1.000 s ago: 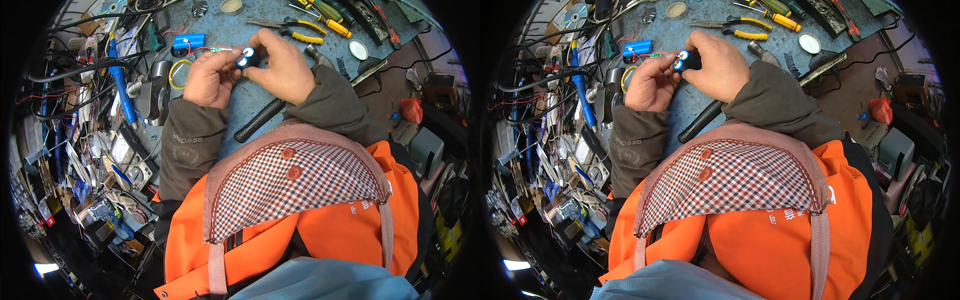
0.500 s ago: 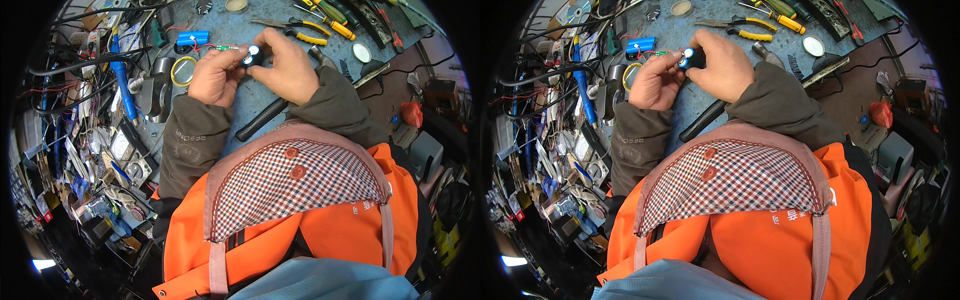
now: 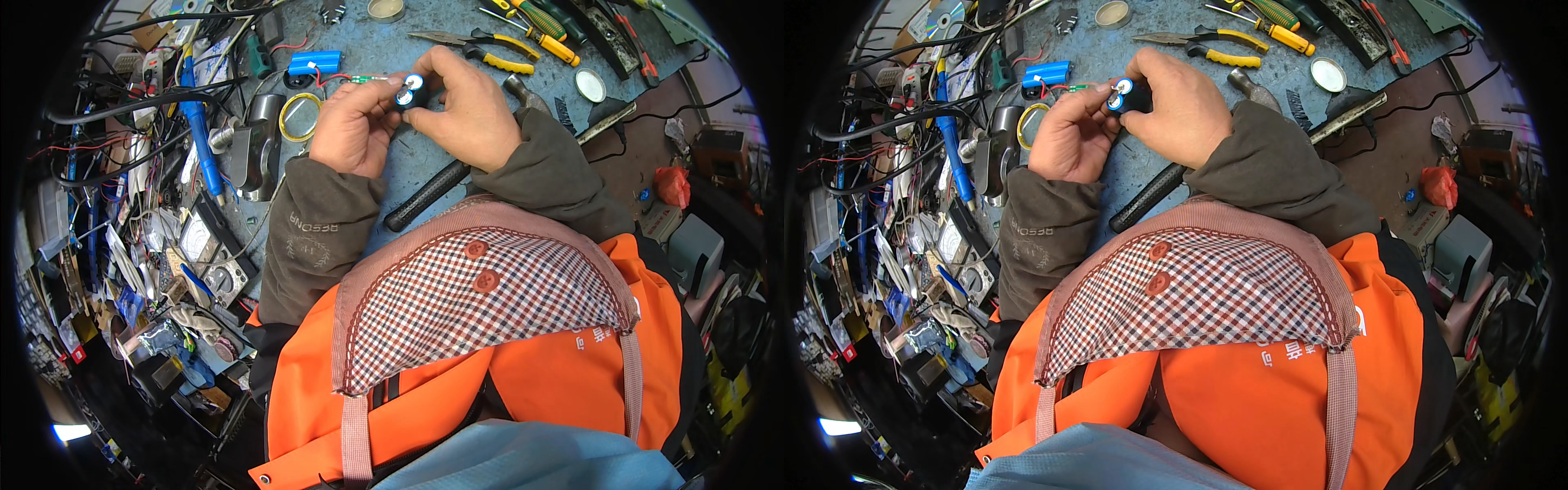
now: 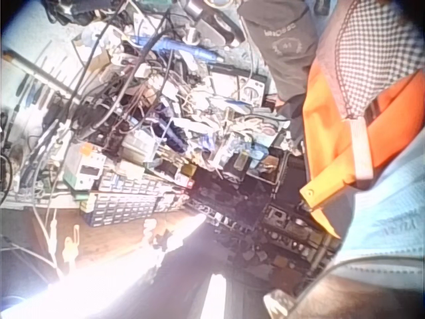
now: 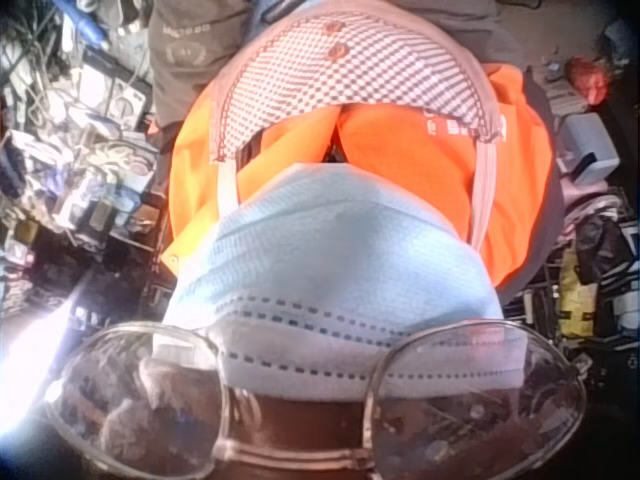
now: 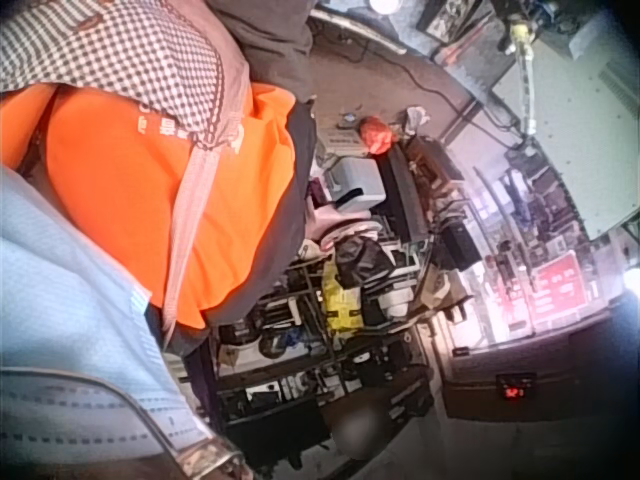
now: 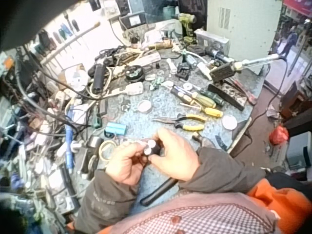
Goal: The person solders wires to two blue cylindrical batteries using a soldering iron and solder wire. They then use pliers to strip and trim wires and connect the batteries to a small circuit board.
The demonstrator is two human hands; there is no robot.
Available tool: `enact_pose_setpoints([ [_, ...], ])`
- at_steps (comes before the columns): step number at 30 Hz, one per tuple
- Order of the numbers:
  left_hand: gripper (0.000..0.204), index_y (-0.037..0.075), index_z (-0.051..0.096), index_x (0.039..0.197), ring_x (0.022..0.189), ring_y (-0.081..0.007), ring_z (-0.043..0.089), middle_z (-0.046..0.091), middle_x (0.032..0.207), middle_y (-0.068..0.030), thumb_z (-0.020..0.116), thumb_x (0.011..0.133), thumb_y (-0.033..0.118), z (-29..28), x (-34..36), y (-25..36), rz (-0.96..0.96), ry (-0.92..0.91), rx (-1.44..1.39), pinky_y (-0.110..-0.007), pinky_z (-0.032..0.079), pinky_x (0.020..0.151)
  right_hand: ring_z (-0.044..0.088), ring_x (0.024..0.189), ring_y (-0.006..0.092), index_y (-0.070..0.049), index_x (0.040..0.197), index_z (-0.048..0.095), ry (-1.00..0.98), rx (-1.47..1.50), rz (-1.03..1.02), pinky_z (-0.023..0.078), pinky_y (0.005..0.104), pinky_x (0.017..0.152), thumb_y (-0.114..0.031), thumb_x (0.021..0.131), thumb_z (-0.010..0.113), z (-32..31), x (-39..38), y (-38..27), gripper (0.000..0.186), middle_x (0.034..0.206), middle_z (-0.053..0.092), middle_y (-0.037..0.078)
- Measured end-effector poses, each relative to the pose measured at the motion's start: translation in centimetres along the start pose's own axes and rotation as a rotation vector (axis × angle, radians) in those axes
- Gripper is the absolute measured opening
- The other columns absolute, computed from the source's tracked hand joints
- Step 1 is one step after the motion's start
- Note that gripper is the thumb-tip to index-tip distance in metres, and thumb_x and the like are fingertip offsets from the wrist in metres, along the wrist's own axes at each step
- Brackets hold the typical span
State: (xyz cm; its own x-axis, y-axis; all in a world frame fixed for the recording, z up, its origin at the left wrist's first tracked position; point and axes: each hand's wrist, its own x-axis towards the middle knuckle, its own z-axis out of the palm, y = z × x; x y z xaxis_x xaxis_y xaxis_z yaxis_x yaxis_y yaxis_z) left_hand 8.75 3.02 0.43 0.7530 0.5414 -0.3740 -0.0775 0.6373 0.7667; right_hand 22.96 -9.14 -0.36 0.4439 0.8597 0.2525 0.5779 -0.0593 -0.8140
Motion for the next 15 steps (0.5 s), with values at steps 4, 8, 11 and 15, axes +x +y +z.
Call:
enact_pose_setpoints([
  [4, 0.012, 0.006, 0.074, 0.106, 0.087, -0.0128, 0.063, 0.072, 0.097, -0.0014, 0.071, 0.099, 0.015, -0.5, 0.1, 0.1, -0.033, -0.012, -0.052, -0.029, 0.050, 0.079, 0.071, 0.095, 0.0233, -0.005, 0.114, 0.063, 0.001, 0.015, 0.005, 0.056, 0.0356, 0.076, -0.010, 0.079, 0.081, 0.0, 0.0, 0.0, 0.040, 0.101, 0.071, 0.010],
  [8, 0.012, 0.006, 0.073, 0.107, 0.087, -0.0127, 0.062, 0.072, 0.099, -0.0016, 0.072, 0.098, 0.015, -0.2, 0.0, 0.0, -0.029, -0.016, -0.057, -0.028, 0.049, 0.079, 0.072, 0.095, 0.0240, -0.005, 0.114, 0.063, 0.008, 0.016, -0.007, 0.056, 0.0362, 0.076, -0.010, 0.079, 0.081, 0.1, 0.0, 0.2, 0.040, 0.101, 0.071, 0.010],
  [11, 0.011, 0.006, 0.073, 0.106, 0.087, -0.0121, 0.062, 0.071, 0.098, -0.0013, 0.073, 0.098, 0.013, 0.1, -0.1, 0.0, -0.029, -0.004, -0.045, -0.028, 0.048, 0.079, 0.072, 0.095, 0.0246, -0.005, 0.114, 0.063, 0.010, 0.005, -0.017, 0.056, 0.0364, 0.076, -0.011, 0.079, 0.082, 0.1, 0.0, 0.2, 0.040, 0.101, 0.071, 0.010],
  [15, 0.008, 0.007, 0.079, 0.099, 0.075, -0.0073, 0.059, 0.070, 0.084, 0.0033, 0.076, 0.096, 0.014, 0.3, 0.1, -0.3, -0.001, 0.036, -0.055, -0.026, 0.045, 0.072, 0.068, 0.095, 0.0422, -0.004, 0.107, 0.061, 0.029, 0.041, -0.026, 0.054, 0.0497, 0.078, -0.012, 0.075, 0.080, 0.1, 0.0, 0.0, 0.039, 0.099, 0.069, 0.018],
])
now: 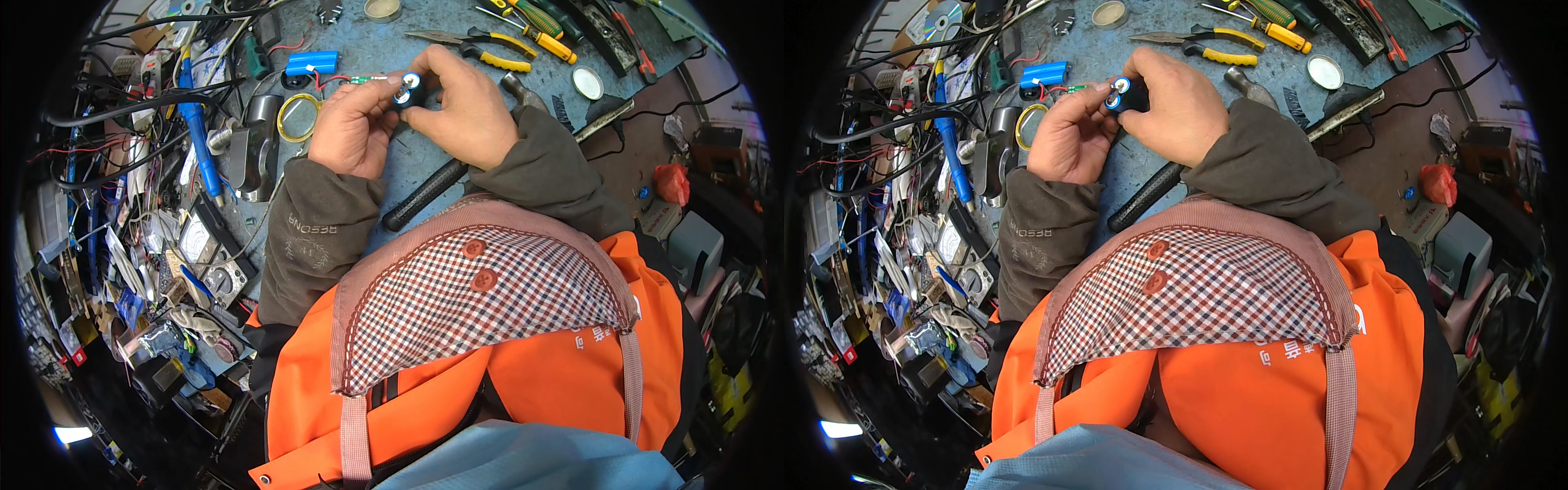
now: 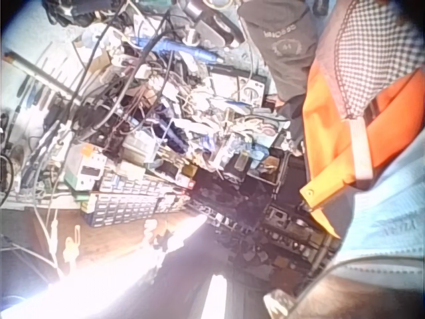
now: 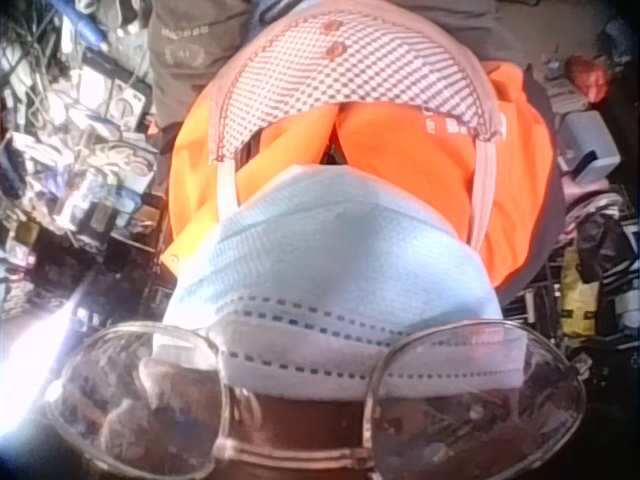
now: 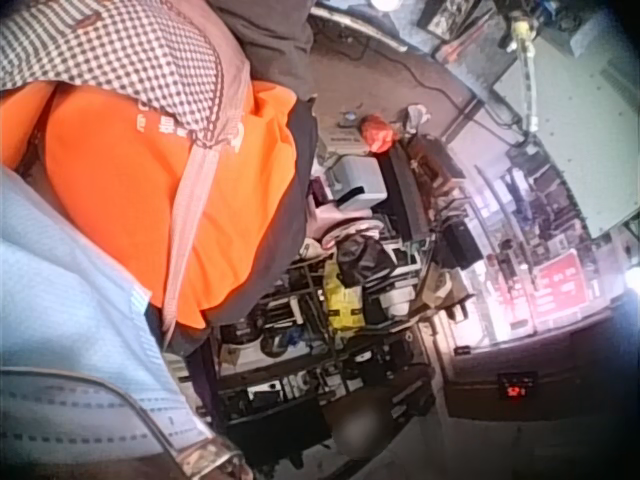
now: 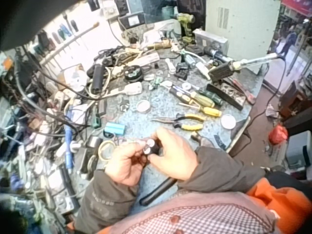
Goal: The person solders wires to two blue cylindrical batteries using a soldering iron and solder wire. They then use pliers to strip and trim wires and connect the batteries to a small circuit board.
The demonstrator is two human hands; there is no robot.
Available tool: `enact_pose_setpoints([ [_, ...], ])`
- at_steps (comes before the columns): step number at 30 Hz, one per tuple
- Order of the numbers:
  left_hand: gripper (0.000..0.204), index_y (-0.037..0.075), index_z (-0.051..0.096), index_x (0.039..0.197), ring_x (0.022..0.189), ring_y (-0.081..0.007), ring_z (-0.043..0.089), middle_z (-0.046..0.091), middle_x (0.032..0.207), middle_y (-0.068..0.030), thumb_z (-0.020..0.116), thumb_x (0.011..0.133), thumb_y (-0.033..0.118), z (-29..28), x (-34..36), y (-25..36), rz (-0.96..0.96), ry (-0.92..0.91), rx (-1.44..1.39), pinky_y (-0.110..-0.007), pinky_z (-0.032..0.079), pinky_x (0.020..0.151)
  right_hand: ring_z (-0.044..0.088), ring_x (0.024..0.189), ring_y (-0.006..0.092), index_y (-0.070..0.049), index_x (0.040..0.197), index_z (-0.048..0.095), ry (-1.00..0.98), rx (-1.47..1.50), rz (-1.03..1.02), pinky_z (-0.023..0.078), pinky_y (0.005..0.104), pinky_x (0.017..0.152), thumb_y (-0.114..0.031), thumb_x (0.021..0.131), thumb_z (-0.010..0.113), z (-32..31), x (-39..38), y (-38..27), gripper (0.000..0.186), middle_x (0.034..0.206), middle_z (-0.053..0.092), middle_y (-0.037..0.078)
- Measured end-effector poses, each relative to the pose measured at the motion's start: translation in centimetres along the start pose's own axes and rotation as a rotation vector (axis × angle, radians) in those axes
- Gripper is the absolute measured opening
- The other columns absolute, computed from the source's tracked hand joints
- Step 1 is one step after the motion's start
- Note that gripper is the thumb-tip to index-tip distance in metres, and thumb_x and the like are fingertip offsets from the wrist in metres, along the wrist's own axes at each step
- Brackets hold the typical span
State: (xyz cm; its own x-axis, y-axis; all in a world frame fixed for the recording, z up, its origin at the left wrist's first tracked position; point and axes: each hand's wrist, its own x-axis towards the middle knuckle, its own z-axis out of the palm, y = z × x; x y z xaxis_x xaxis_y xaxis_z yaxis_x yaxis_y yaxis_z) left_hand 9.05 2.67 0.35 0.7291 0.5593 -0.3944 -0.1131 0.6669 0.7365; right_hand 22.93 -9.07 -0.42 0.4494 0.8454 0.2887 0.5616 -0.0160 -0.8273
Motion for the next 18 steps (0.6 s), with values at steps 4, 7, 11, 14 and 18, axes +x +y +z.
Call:
enact_pose_setpoints([
  [4, 0.006, 0.007, 0.076, 0.099, 0.076, -0.0079, 0.057, 0.068, 0.086, 0.0027, 0.076, 0.095, 0.012, 0.46, -0.25, 0.15, -0.002, 0.004, 0.015, -0.026, 0.044, 0.072, 0.071, 0.092, 0.0257, -0.006, 0.114, 0.063, -0.011, -0.049, -0.007, 0.055, 0.0367, 0.075, -0.012, 0.079, 0.082, -0.08, -0.07, 0.16, 0.041, 0.100, 0.070, 0.010],
  [7, 0.006, 0.007, 0.071, 0.100, 0.081, -0.0096, 0.056, 0.064, 0.089, 0.0019, 0.075, 0.097, 0.009, 0.35, -0.26, 0.29, -0.014, -0.009, 0.017, -0.027, 0.045, 0.075, 0.071, 0.092, 0.0257, -0.006, 0.114, 0.062, -0.012, -0.043, -0.011, 0.055, 0.0365, 0.075, -0.012, 0.079, 0.083, -0.07, 0.00, 0.25, 0.041, 0.100, 0.070, 0.011],
  [11, 0.005, 0.007, 0.071, 0.100, 0.081, -0.0092, 0.056, 0.064, 0.088, 0.0021, 0.075, 0.097, 0.009, 0.72, -0.44, 0.40, -0.009, -0.005, 0.026, -0.027, 0.045, 0.075, 0.071, 0.092, 0.0254, -0.006, 0.114, 0.062, -0.014, -0.037, -0.010, 0.055, 0.0362, 0.075, -0.013, 0.079, 0.083, -0.05, -0.05, 0.23, 0.041, 0.100, 0.070, 0.011],
  [14, 0.009, 0.006, 0.076, 0.100, 0.077, -0.0075, 0.057, 0.068, 0.086, 0.0027, 0.076, 0.095, 0.013, 0.35, -0.13, 0.02, 0.016, -0.008, 0.028, -0.026, 0.044, 0.073, 0.071, 0.092, 0.0252, -0.006, 0.115, 0.062, -0.019, -0.033, -0.012, 0.055, 0.0361, 0.076, -0.013, 0.079, 0.083, -0.07, -0.08, 0.26, 0.042, 0.100, 0.070, 0.011],
  [18, 0.012, 0.005, 0.079, 0.101, 0.075, -0.0065, 0.057, 0.069, 0.085, 0.0036, 0.076, 0.095, 0.015, 0.51, -0.18, 0.04, 0.017, 0.004, 0.035, -0.025, 0.043, 0.072, 0.071, 0.093, 0.0248, -0.006, 0.115, 0.062, -0.027, -0.037, -0.005, 0.056, 0.0362, 0.077, -0.012, 0.079, 0.083, -0.16, -0.06, 0.10, 0.042, 0.101, 0.071, 0.010],
])
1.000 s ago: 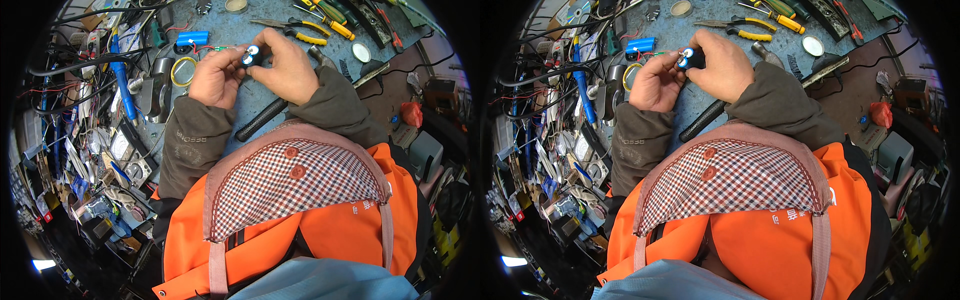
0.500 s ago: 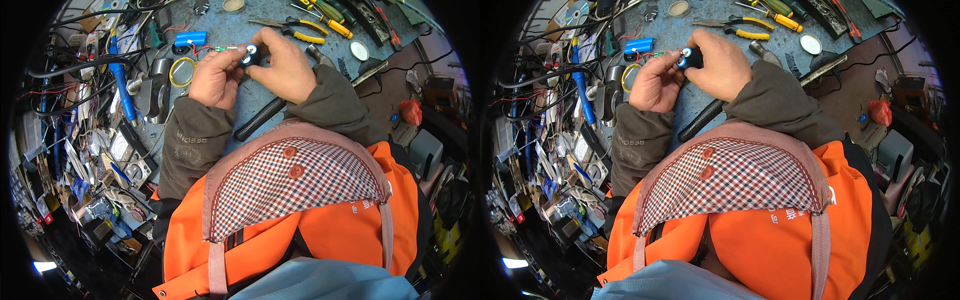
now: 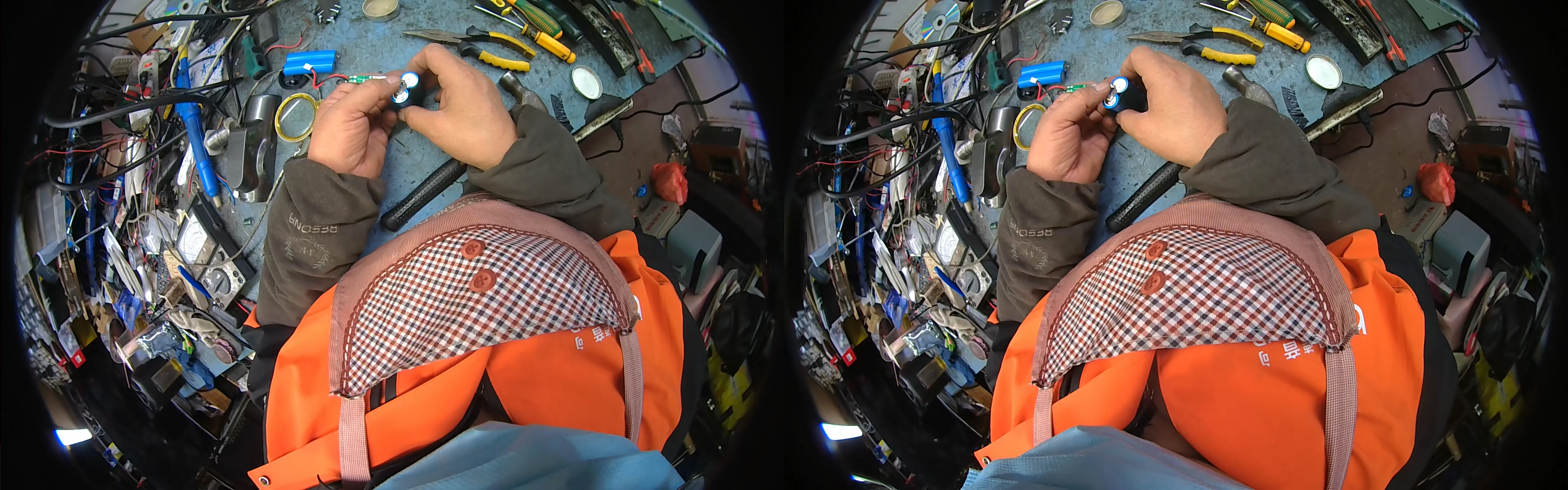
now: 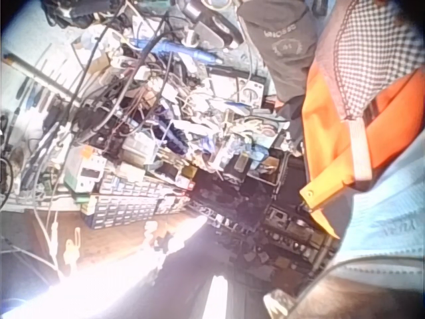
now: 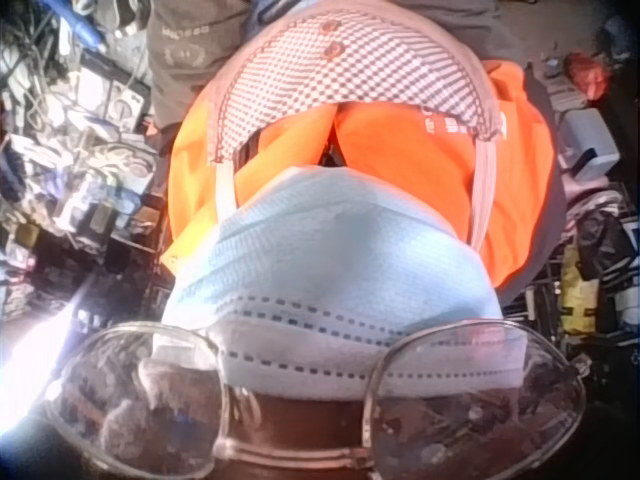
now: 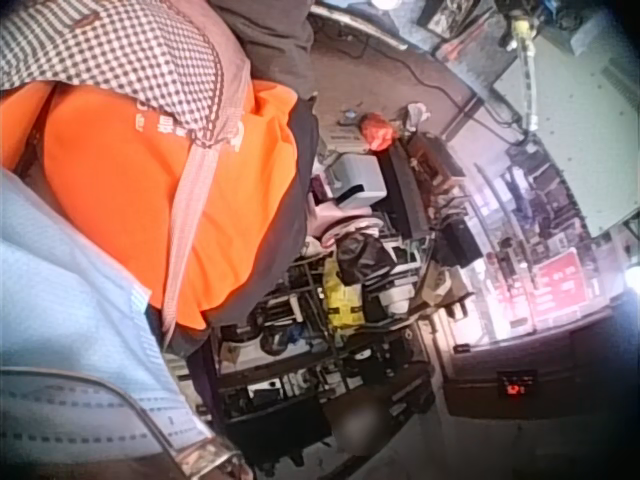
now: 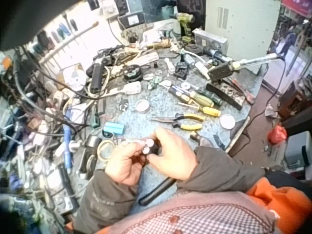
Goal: The person solders wires to two blue cylindrical batteries using a soldering iron and solder wire. They then use pliers to strip and trim wires and connect the batteries to a small circuit board.
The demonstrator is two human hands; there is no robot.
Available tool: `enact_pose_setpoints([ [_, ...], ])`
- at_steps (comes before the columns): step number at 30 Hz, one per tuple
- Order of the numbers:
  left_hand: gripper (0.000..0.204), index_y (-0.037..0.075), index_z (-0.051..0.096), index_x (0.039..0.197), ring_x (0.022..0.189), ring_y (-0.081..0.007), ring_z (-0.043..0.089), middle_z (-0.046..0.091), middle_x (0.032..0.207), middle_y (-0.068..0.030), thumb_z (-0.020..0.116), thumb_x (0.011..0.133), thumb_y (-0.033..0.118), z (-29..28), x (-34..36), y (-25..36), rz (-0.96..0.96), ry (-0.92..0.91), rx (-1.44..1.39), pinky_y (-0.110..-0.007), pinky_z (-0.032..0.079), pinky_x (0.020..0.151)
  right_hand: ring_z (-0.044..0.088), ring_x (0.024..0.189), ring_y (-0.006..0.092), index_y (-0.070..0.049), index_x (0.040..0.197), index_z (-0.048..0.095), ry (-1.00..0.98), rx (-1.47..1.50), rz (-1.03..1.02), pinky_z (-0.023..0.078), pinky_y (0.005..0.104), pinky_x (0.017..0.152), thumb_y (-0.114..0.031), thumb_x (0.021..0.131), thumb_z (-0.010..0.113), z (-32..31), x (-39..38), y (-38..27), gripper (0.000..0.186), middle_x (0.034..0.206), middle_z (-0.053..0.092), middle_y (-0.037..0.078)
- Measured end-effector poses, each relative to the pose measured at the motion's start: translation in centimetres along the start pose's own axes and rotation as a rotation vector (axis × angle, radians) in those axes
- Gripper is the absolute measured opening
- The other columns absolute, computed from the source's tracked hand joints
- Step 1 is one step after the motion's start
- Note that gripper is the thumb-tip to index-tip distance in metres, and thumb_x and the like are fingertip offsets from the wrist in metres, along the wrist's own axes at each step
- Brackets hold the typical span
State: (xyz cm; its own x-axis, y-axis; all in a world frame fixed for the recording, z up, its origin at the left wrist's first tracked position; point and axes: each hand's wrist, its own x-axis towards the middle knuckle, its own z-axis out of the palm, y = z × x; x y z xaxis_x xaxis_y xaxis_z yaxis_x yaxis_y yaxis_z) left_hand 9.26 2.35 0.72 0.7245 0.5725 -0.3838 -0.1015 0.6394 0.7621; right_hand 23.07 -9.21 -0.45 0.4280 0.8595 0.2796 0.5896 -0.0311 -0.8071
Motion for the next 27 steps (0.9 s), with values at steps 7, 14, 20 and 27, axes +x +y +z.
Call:
enact_pose_setpoints([
  [7, 0.004, 0.007, 0.071, 0.096, 0.080, -0.0098, 0.058, 0.065, 0.086, 0.0021, 0.073, 0.098, 0.010, -0.56, 0.25, 0.10, -0.032, -0.031, -0.018, -0.028, 0.045, 0.075, 0.071, 0.095, 0.0240, -0.006, 0.115, 0.062, -0.010, 0.008, 0.024, 0.056, 0.0359, 0.078, -0.010, 0.079, 0.082, 0.10, -0.01, -0.05, 0.041, 0.102, 0.071, 0.010],
  [14, 0.007, 0.006, 0.071, 0.092, 0.081, -0.0115, 0.060, 0.067, 0.087, 0.0001, 0.073, 0.098, 0.009, -0.84, 0.45, -0.31, 0.011, -0.037, -0.030, -0.029, 0.047, 0.075, 0.071, 0.094, 0.0226, -0.004, 0.115, 0.062, -0.010, 0.011, 0.027, 0.057, 0.0346, 0.078, -0.007, 0.080, 0.080, 0.17, 0.03, -0.01, 0.039, 0.103, 0.070, 0.010],
  [20, 0.004, 0.006, 0.073, 0.095, 0.080, -0.0120, 0.063, 0.072, 0.091, -0.0020, 0.073, 0.098, 0.008, -0.76, 0.50, -0.21, -0.005, -0.046, -0.032, -0.028, 0.048, 0.075, 0.072, 0.092, 0.0229, -0.003, 0.114, 0.062, -0.017, 0.020, 0.033, 0.057, 0.0349, 0.078, -0.006, 0.081, 0.079, 0.19, 0.06, 0.10, 0.038, 0.103, 0.070, 0.011],
  [27, 0.006, 0.004, 0.075, 0.098, 0.079, -0.0119, 0.063, 0.073, 0.091, -0.0022, 0.073, 0.099, 0.010, -0.89, 0.56, -0.32, 0.006, -0.053, -0.021, -0.028, 0.048, 0.074, 0.072, 0.091, 0.0229, -0.003, 0.115, 0.062, -0.016, 0.008, 0.019, 0.058, 0.0349, 0.078, -0.006, 0.081, 0.079, 0.07, 0.06, 0.01, 0.038, 0.102, 0.071, 0.011],
])
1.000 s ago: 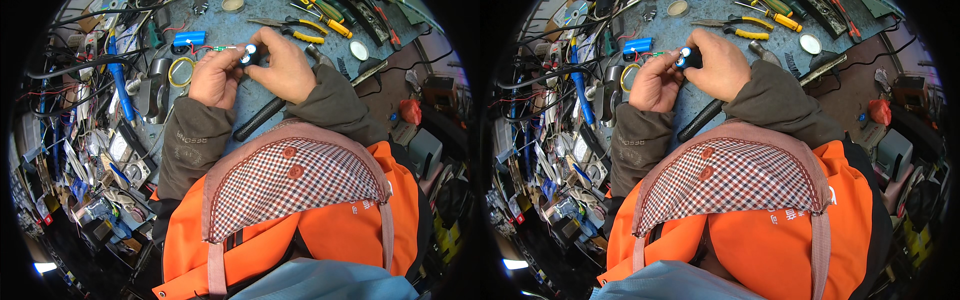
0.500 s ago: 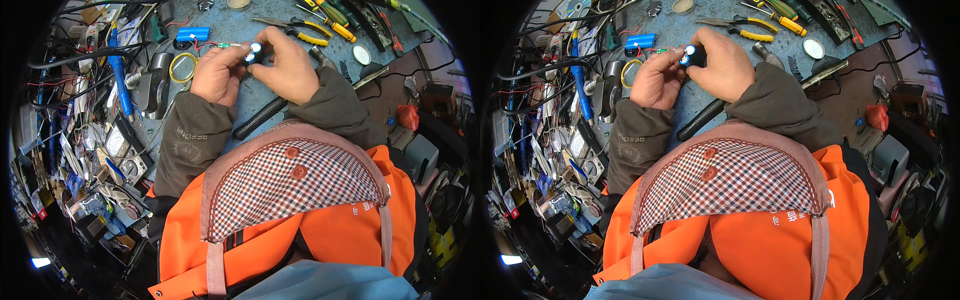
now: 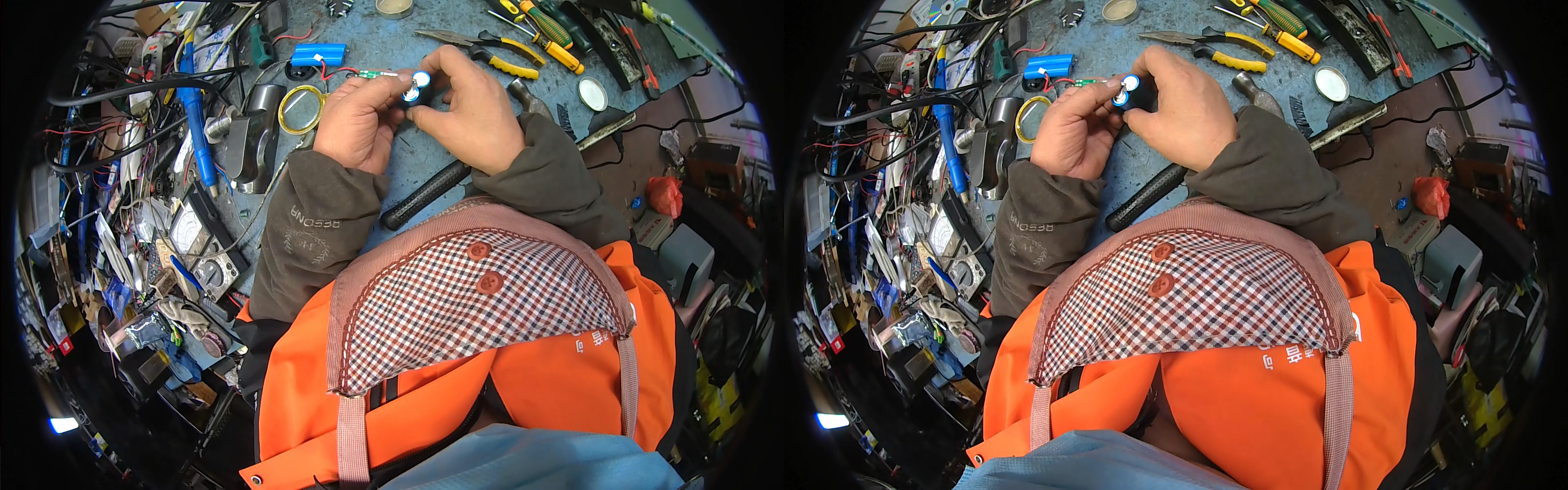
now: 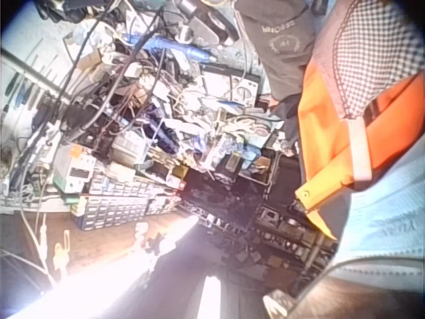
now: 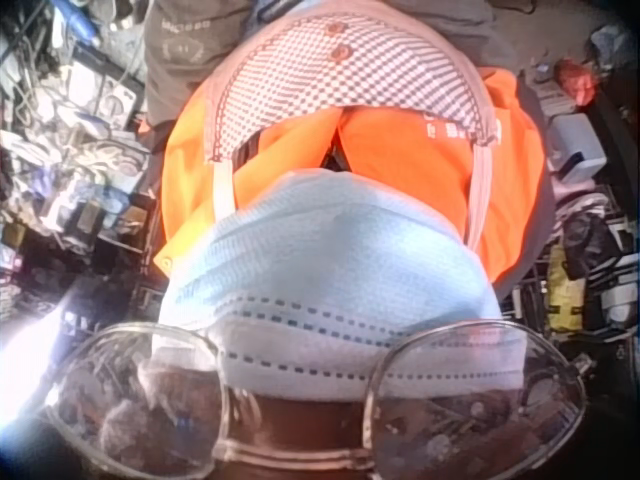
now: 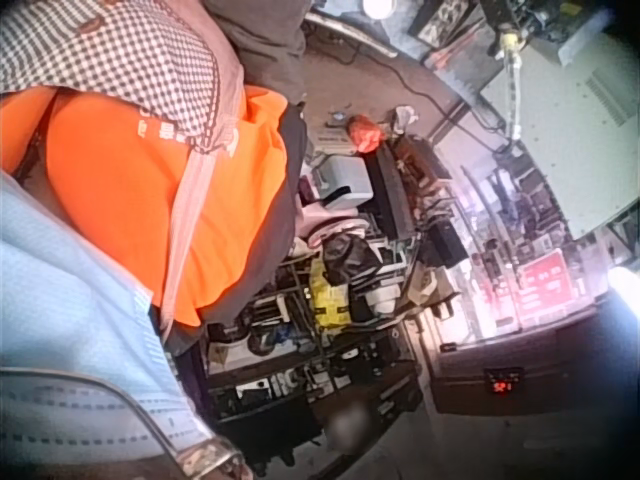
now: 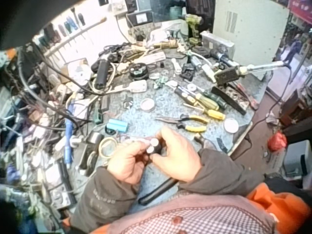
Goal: The person solders wires to two blue cylindrical batteries using a soldering iron and solder wire. They then use pliers to strip and trim wires and connect the batteries to a small circuit board.
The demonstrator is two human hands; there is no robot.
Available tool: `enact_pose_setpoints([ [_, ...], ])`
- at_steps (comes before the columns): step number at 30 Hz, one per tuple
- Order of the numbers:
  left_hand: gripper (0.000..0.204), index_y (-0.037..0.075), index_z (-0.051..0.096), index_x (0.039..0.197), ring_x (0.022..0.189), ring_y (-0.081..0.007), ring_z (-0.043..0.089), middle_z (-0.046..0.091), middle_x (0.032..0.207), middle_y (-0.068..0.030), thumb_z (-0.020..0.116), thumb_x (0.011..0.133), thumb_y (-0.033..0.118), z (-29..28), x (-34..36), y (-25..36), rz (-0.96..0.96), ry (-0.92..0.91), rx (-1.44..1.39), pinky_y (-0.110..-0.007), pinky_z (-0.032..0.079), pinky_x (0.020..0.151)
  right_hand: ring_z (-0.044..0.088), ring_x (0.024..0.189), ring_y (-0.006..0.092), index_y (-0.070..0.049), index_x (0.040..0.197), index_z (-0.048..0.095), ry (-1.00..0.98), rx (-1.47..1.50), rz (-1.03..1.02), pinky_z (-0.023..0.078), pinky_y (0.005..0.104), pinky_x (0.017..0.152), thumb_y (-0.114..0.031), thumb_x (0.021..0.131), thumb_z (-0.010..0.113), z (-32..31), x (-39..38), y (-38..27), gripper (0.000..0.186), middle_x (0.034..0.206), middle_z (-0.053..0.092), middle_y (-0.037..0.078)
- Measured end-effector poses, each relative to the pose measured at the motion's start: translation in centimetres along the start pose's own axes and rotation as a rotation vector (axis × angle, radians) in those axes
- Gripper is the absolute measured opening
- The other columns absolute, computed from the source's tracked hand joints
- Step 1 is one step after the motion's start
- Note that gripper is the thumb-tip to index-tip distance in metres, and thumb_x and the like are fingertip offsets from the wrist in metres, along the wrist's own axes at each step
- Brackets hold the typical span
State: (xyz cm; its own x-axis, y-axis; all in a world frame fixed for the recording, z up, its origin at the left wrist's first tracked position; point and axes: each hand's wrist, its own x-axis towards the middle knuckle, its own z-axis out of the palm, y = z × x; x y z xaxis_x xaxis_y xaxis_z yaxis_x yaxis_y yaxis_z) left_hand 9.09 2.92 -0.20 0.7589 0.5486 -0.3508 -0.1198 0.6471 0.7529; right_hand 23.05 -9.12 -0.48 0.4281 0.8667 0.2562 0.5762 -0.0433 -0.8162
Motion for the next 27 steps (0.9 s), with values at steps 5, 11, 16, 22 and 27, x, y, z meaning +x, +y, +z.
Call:
enact_pose_setpoints([
  [5, 0.009, 0.004, 0.079, 0.099, 0.077, -0.0098, 0.062, 0.075, 0.091, -0.0018, 0.076, 0.095, 0.012, -0.1, 0.1, -0.1, 0.011, -0.009, -0.002, -0.026, 0.048, 0.073, 0.072, 0.091, 0.0227, -0.003, 0.115, 0.062, 0.000, 0.000, -0.005, 0.058, 0.0348, 0.077, -0.006, 0.081, 0.080, 0.1, 0.0, 0.1, 0.039, 0.102, 0.070, 0.011],
  [11, 0.013, 0.004, 0.081, 0.102, 0.077, -0.0089, 0.062, 0.076, 0.091, -0.0018, 0.076, 0.094, 0.013, -0.2, 0.2, -0.3, 0.022, -0.010, 0.006, -0.025, 0.047, 0.073, 0.072, 0.090, 0.0218, -0.002, 0.115, 0.062, 0.000, -0.001, -0.010, 0.058, 0.0344, 0.077, -0.006, 0.081, 0.080, 0.0, 0.0, 0.1, 0.039, 0.100, 0.070, 0.011],
  [16, 0.012, 0.006, 0.080, 0.102, 0.080, -0.0089, 0.065, 0.077, 0.091, -0.0012, 0.077, 0.094, 0.014, 0.2, -0.2, 0.3, -0.004, -0.018, 0.002, -0.026, 0.048, 0.073, 0.072, 0.089, 0.0205, -0.002, 0.116, 0.062, -0.009, 0.014, 0.011, 0.057, 0.0338, 0.076, -0.007, 0.082, 0.081, 0.0, -0.1, 0.1, 0.040, 0.101, 0.071, 0.011],
  [22, 0.010, 0.006, 0.076, 0.105, 0.095, -0.0122, 0.070, 0.076, 0.102, -0.0020, 0.074, 0.097, 0.012, 0.8, -1.4, 1.7, 0.102, 0.107, 0.153, -0.030, 0.051, 0.081, 0.072, 0.098, 0.0261, -0.002, 0.119, 0.061, -0.026, 0.056, 0.049, 0.058, 0.0378, 0.083, -0.008, 0.080, 0.081, -0.3, -0.1, -0.4, 0.044, 0.107, 0.072, 0.013],
  [27, 0.009, 0.006, 0.076, 0.093, 0.091, -0.0111, 0.065, 0.071, 0.101, -0.0018, 0.082, 0.087, 0.006, 1.8, -2.9, 2.3, 0.656, 0.132, 0.549, -0.028, 0.051, 0.076, 0.071, 0.109, 0.0323, -0.001, 0.127, 0.062, 0.080, 0.123, -0.049, 0.057, 0.0418, 0.092, -0.007, 0.078, 0.076, -0.3, -0.6, -0.2, 0.051, 0.113, 0.072, 0.016],
])
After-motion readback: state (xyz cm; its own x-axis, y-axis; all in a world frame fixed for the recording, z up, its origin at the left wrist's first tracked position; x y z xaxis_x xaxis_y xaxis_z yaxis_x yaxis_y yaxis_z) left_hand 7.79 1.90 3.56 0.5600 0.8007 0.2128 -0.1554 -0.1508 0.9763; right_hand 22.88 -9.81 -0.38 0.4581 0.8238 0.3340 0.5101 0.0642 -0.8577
